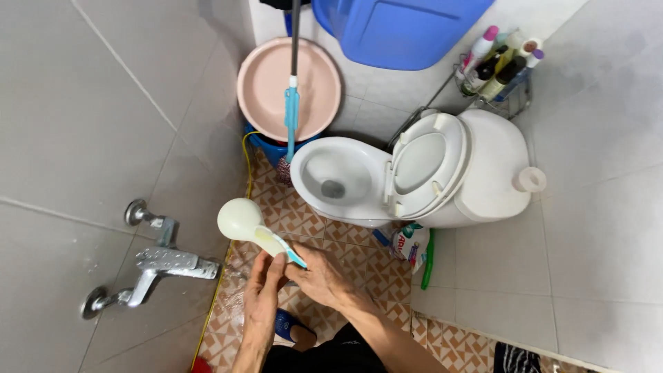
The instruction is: Scrubbing and cleaning a bathroom faucet and shower head with a toothbrush and sponge.
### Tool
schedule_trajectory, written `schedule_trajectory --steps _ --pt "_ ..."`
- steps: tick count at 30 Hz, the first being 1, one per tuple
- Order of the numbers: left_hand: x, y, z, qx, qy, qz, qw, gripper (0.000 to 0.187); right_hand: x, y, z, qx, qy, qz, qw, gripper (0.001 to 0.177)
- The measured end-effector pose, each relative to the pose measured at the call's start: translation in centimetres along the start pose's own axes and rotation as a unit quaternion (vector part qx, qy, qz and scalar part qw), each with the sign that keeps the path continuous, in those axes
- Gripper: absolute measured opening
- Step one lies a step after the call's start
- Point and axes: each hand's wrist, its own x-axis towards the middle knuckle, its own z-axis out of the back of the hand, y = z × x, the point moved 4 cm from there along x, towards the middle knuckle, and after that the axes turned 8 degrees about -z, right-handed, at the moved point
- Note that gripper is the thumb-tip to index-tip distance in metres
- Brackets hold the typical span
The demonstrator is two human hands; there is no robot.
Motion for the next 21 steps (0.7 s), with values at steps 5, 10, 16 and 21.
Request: schedule_trajectory --steps 5,10,16,21 --pt "-0.9 -2.4 2.0 -0.104 -0.082 -0.067 0.989 0.040 1.3 2.2 -1.7 -0.123 0.090 0.029 0.988 0.018" --pt "-0.8 -6.0 5.6 -0.246 -0.171 -0.119 0.947 0.034 1.7 7.4 -4.7 -0.142 0.064 0.187 0.970 0.031" --pt "1.2 -7.8 11.7 -0.388 -0.245 -0.207 0.864 0.035 3.5 3.5 -3.2 -0.159 -0.048 0.073 0.983 0.030" --pt "5.2 -5.4 16.7 -0.543 -0.313 -0.181 0.758 0.033 3.8 -0.4 -2.3 -0.110 -0.046 0.046 0.992 0.039"
